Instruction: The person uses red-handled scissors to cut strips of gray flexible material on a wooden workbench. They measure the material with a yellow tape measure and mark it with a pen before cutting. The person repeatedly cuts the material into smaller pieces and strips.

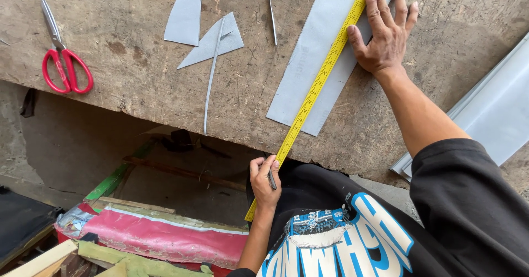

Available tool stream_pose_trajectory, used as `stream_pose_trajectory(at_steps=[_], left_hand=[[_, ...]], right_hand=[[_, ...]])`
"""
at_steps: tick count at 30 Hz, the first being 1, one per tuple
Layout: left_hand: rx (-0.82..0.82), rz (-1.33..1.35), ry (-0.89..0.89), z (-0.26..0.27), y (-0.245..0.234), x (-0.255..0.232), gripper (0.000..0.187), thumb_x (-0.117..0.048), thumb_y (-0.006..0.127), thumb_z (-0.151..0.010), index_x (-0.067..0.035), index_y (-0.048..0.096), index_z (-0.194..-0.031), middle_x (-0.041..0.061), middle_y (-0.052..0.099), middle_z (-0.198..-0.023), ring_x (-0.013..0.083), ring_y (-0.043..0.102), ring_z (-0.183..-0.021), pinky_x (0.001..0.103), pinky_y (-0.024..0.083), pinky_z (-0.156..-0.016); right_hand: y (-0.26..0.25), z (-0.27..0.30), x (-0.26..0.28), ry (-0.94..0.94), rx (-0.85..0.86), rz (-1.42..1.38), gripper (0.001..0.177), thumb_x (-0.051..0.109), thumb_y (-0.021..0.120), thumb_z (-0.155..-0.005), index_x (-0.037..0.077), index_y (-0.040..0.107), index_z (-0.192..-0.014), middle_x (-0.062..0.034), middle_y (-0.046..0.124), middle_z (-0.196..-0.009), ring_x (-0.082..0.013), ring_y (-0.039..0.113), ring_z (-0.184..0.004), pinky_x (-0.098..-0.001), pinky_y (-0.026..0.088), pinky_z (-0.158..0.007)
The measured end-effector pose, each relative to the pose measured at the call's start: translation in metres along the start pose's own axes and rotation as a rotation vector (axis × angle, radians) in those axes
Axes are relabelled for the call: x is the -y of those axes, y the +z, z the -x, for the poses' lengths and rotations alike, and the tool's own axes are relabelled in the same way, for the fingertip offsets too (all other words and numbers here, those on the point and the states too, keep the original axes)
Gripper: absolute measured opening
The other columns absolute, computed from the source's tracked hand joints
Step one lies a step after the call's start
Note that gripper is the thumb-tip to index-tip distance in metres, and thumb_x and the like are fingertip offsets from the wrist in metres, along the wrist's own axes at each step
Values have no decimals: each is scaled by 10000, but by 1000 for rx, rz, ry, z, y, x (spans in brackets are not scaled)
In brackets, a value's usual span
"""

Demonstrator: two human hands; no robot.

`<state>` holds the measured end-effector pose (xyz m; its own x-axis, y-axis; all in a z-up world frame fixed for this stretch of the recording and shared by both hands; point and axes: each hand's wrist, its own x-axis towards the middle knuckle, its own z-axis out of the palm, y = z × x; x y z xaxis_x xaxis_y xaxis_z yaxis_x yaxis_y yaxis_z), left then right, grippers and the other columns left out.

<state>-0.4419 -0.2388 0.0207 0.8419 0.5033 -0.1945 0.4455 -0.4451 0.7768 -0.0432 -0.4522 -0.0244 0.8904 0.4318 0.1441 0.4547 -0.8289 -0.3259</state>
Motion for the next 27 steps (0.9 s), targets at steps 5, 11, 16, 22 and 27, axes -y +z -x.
stream_pose_trajectory(at_steps=[5, 11, 16, 22, 27], left_hand=[[6, 8, -7, 0, 1, 0, 285, -218, 624, -1038, -46, 756, -1224, 152, 569, -1076, 287, 661, -954, 389, 590, -835], [9, 21, -3, 0, 0, -1, 281, -204, 624, -1040, -37, 757, -1223, 159, 570, -1074, 286, 654, -959, 385, 590, -831], [3, 16, 0, 0, 1, -2, 289, -221, 610, -1050, -40, 755, -1221, 155, 567, -1077, 283, 658, -949, 383, 584, -826], [5, 12, -2, 1, 2, 1, 291, -225, 610, -1049, -35, 755, -1215, 163, 571, -1084, 288, 659, -960, 389, 583, -836], [6, 18, 0, 0, 1, -3, 292, -226, 607, -1050, -35, 756, -1213, 154, 573, -1072, 282, 655, -967, 386, 583, -843]], right_hand=[[-2, -1, 1, 7, 14, -9, 758, 691, 407, -1114, 170, 385, -1666, -93, 446, -1701, -404, 242, -1560, -722, 30, -1182], [-6, -1, 4, -17, 15, -12, 768, 676, 439, -1115, 141, 397, -1665, -139, 451, -1696, -435, 220, -1545, -747, 34, -1165], [-7, -1, 5, -47, -6, -7, 770, 674, 451, -1121, 127, 415, -1663, -140, 446, -1692, -455, 228, -1537, -769, 53, -1153], [-7, -1, 5, -35, 8, -6, 794, 707, 421, -1112, 140, 394, -1667, -126, 444, -1697, -456, 227, -1538, -776, 48, -1154], [-7, -1, 5, -41, 6, 0, 778, 701, 432, -1115, 158, 381, -1669, -116, 445, -1699, -458, 235, -1539, -777, 61, -1155]])
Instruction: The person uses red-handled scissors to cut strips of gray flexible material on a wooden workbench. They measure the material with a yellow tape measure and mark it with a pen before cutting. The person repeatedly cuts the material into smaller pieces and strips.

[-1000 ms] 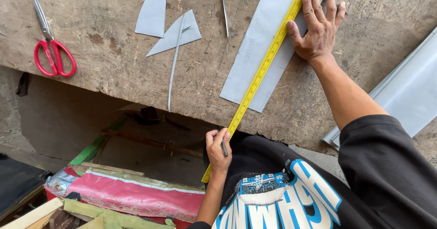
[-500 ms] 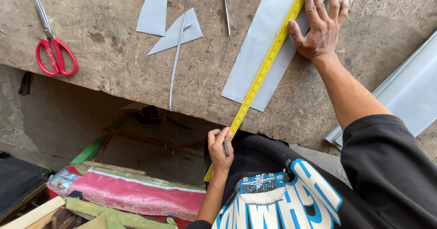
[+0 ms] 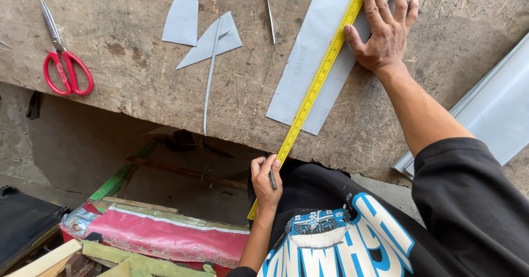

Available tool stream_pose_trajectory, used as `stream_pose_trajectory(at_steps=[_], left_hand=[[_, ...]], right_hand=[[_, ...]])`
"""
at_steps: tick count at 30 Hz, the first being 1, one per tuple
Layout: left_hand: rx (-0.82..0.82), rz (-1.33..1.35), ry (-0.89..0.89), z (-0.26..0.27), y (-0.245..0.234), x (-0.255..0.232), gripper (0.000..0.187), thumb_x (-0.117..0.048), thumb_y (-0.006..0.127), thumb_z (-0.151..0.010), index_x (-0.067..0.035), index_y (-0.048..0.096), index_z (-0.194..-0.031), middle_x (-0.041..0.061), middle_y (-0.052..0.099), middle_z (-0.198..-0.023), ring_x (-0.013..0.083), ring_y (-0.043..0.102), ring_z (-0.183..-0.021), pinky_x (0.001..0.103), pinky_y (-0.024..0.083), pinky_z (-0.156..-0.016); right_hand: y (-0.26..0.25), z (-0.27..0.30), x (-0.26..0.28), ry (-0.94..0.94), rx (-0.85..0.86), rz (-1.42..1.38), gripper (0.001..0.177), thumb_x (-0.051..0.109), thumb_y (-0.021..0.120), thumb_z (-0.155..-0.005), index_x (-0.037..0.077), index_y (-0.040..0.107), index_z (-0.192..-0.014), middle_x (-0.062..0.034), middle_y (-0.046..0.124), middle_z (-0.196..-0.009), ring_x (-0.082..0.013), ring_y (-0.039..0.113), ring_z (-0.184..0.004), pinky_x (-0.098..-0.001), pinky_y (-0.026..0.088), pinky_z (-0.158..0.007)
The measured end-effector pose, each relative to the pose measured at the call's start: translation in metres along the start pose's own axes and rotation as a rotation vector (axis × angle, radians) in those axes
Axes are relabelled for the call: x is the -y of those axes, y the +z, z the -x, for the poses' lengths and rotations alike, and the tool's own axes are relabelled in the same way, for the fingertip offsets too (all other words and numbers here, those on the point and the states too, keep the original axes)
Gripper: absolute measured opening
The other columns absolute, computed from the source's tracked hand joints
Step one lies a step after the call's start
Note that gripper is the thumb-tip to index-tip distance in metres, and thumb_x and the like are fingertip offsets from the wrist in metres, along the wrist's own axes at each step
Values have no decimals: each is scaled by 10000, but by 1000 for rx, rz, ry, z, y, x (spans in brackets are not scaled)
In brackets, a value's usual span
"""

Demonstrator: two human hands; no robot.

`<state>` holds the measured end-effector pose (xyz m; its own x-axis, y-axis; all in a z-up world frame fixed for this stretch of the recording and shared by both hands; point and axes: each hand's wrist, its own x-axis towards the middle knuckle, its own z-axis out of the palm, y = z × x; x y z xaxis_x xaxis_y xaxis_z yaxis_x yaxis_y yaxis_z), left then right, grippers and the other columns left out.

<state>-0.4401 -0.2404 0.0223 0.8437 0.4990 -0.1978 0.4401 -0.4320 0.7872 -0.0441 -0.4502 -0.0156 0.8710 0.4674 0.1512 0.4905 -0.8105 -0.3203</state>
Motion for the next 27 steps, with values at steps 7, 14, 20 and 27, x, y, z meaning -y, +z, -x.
stream_pose_trajectory(at_steps=[7, 14, 20, 27], left_hand=[[-9, -42, -9, 1, 0, -1, 294, -239, 622, -1044, -40, 759, -1211, 165, 593, -1088, 299, 667, -973, 404, 571, -864], [-194, -140, 175, -24, -30, -43, 375, -224, 520, -1068, 53, 671, -1272, 161, 729, -1031, 318, 669, -906, 451, 515, -861], [-32, 108, 365, -92, -19, -86, 98, -78, 632, -946, -1, 663, -997, 151, 701, -916, 302, 693, -798, 401, 571, -740], [73, 98, 520, -183, 50, -100, 96, -62, 638, -941, -7, 669, -1014, 148, 724, -852, 283, 704, -704, 383, 581, -621]], right_hand=[[1, 1, -3, -33, -36, -3, 741, 653, 548, -1133, 141, 434, -1656, -134, 480, -1676, -479, 266, -1516, -777, 97, -1140], [2, 1, -4, 4, 18, 10, 773, 693, 497, -1122, 179, 354, -1681, -91, 408, -1718, -447, 209, -1552, -775, 58, -1166], [6, -1, -6, 61, 32, 36, 843, 782, 375, -1069, 195, 374, -1674, -37, 377, -1717, -370, 182, -1563, -717, 43, -1191], [5, -3, -5, 81, 66, 34, 840, 771, 379, -1057, 198, 371, -1672, -33, 367, -1720, -402, 198, -1573, -724, 23, -1197]])
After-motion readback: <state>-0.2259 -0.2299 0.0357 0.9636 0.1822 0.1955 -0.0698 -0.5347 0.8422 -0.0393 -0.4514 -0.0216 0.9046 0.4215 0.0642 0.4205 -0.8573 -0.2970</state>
